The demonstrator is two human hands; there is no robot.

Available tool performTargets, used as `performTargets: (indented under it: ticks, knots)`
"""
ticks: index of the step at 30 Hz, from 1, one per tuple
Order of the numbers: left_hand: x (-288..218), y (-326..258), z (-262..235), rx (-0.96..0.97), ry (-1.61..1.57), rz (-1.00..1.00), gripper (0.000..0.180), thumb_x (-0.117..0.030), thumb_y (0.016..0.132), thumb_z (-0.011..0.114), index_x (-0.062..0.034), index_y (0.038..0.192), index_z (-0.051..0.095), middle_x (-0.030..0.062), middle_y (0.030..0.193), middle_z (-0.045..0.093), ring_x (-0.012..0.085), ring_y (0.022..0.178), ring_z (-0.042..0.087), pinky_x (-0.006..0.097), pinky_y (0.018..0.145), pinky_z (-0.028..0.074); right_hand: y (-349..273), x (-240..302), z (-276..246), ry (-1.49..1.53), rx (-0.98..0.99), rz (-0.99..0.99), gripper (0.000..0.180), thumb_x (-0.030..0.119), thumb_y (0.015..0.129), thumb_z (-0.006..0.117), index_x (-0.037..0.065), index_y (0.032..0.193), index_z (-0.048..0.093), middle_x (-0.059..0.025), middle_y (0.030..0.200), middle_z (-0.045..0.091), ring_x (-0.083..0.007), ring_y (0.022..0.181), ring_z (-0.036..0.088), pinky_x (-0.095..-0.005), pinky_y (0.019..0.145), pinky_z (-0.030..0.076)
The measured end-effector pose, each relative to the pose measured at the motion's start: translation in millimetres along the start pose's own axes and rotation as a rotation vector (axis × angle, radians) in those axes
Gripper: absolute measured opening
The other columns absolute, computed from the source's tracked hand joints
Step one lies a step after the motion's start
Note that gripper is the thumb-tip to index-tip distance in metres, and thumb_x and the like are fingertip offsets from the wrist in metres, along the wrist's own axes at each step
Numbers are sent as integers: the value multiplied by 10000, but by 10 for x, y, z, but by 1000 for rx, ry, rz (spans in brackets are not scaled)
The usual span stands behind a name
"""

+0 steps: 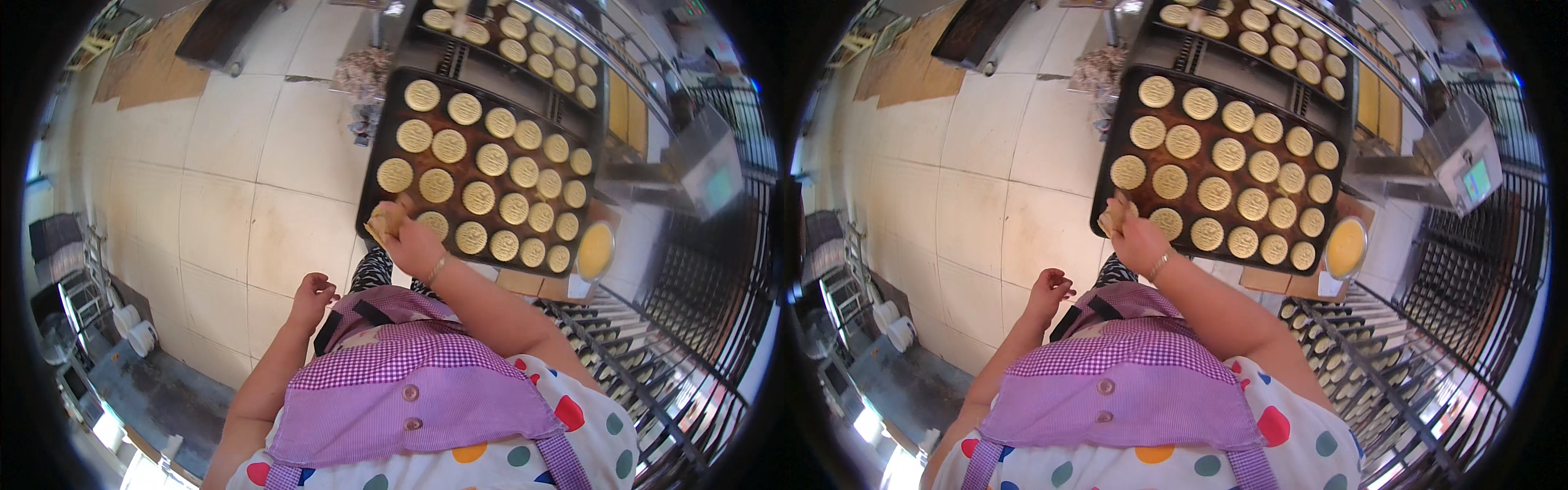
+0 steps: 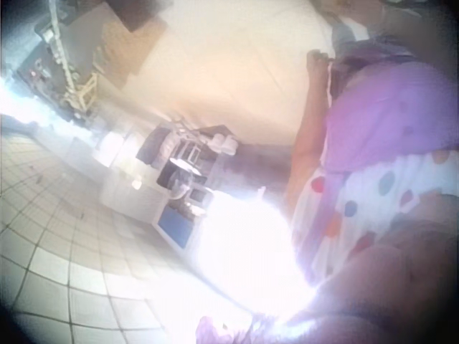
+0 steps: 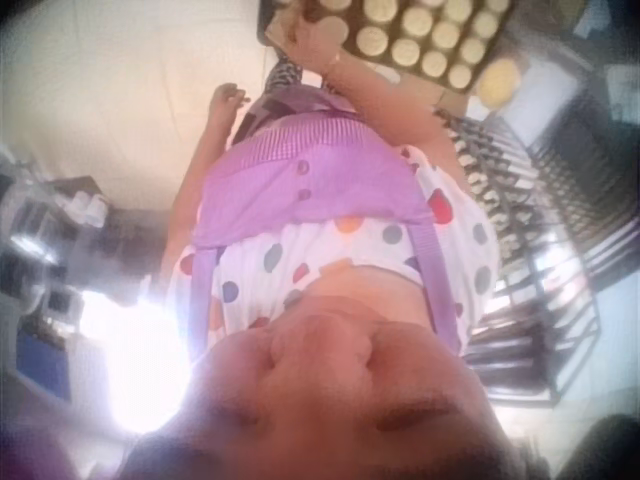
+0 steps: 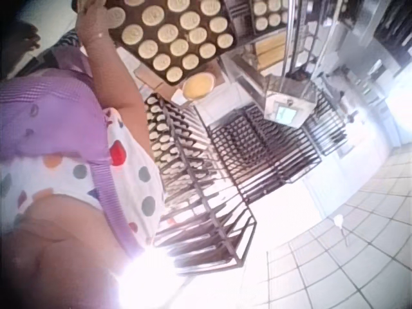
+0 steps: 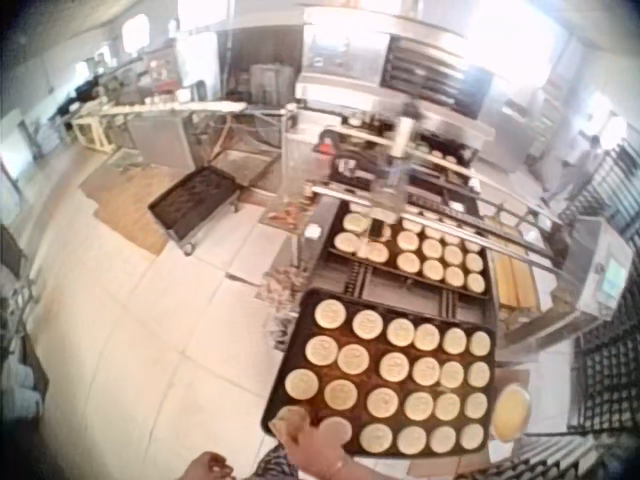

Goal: The person applies a liquid glaze to mooncakes on a tray using a brush, places the tray onto a cooling rack, and затем retrieves an empty tray to place it into an oven.

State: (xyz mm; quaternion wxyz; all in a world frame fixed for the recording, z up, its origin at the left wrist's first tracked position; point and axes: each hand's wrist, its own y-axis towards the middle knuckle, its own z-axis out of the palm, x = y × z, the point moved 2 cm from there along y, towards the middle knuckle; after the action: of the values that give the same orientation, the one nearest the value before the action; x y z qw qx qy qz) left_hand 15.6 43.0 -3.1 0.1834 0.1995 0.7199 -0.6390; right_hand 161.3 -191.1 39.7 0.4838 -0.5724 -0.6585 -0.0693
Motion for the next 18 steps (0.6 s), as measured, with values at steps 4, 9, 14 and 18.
performTargets:
  ticks: [4,9,14,18]
  knots:
    - [231,-59,-212,-85,-82,-11,317,-71,823,586,10,1097,448,131,949,590,204,777,631,295,675,479,583,-106,28,-222,-5,-81,249,210,836,503,60,1031,544,-221,800,619,-397,737,597,-487,651,471]
    - [655,-155,-436,-180,-168,-128,336,-80,817,591,8,1108,449,136,948,590,205,781,632,295,664,479,394,256,57,-107,56,-213,311,257,801,541,32,1017,545,-244,777,607,-409,717,597,-499,666,475]
    - [574,-136,-444,-174,-201,-109,306,-82,824,593,-23,1081,437,98,934,578,181,769,628,286,664,479,1781,108,-971,-541,-359,-229,228,202,818,522,38,977,531,-203,758,616,-378,697,606,-480,637,479]
    - [373,-92,-308,-148,-227,-73,301,-69,833,581,-18,1092,437,105,942,581,185,782,628,289,678,484,2151,82,-1459,-626,-438,-220,163,187,814,521,52,903,538,-182,739,626,-364,686,612,-471,627,485]
